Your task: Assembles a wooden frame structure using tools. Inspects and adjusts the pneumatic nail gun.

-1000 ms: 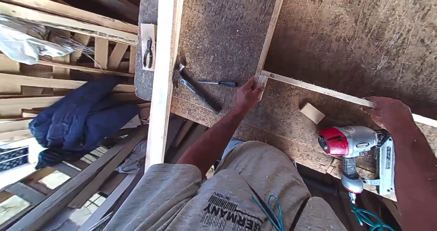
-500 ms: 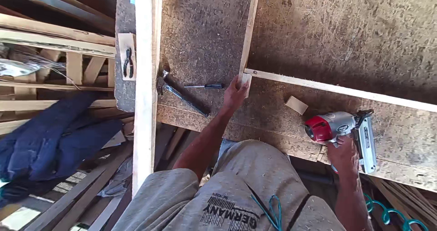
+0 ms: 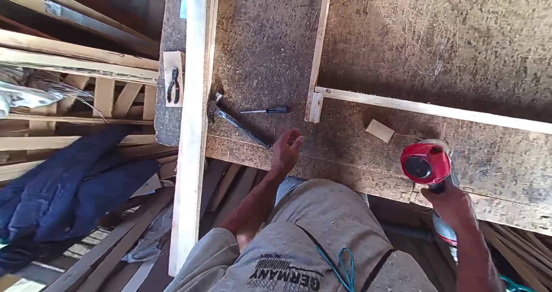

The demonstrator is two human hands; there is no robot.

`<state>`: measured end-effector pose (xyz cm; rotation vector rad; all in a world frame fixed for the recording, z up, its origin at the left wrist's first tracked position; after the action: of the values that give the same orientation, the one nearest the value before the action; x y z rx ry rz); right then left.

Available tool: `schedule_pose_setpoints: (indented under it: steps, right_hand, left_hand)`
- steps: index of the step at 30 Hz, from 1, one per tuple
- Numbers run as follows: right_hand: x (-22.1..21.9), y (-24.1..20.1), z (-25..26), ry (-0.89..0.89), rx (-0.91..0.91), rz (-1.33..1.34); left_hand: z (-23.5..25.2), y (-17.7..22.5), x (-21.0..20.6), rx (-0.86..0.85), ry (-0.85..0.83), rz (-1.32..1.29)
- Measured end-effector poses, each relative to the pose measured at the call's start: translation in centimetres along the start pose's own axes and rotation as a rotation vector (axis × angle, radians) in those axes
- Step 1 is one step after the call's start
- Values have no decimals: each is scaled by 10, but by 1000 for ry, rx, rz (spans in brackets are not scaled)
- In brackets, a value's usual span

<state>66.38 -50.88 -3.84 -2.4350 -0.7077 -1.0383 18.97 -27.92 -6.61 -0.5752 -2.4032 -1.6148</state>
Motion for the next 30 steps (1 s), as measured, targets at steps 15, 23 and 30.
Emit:
schedule_pose_setpoints:
  steps: [15, 23, 30]
  right_hand:
    - [-19, -507, -203, 13, 958, 404]
    - [-25, -449, -131, 189, 728, 581]
    - [-47, -278, 45, 672, -283, 1666]
  left_hand:
    - [38, 171, 111, -292, -481, -678]
    - [161, 58, 160, -72, -649, -697]
    - [156, -31, 93, 155, -672, -964]
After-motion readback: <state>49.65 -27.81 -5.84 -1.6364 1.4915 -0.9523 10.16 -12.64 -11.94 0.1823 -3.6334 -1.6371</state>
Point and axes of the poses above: each hand's wrist, its own z-axis towards the middle knuckle, its own x-axis out of the back of the hand, y = z × x, the point moved 8 cm from there along z, towards the middle knuckle, and after that the axes turned 2 degrees about y, right-handed, at the moved point
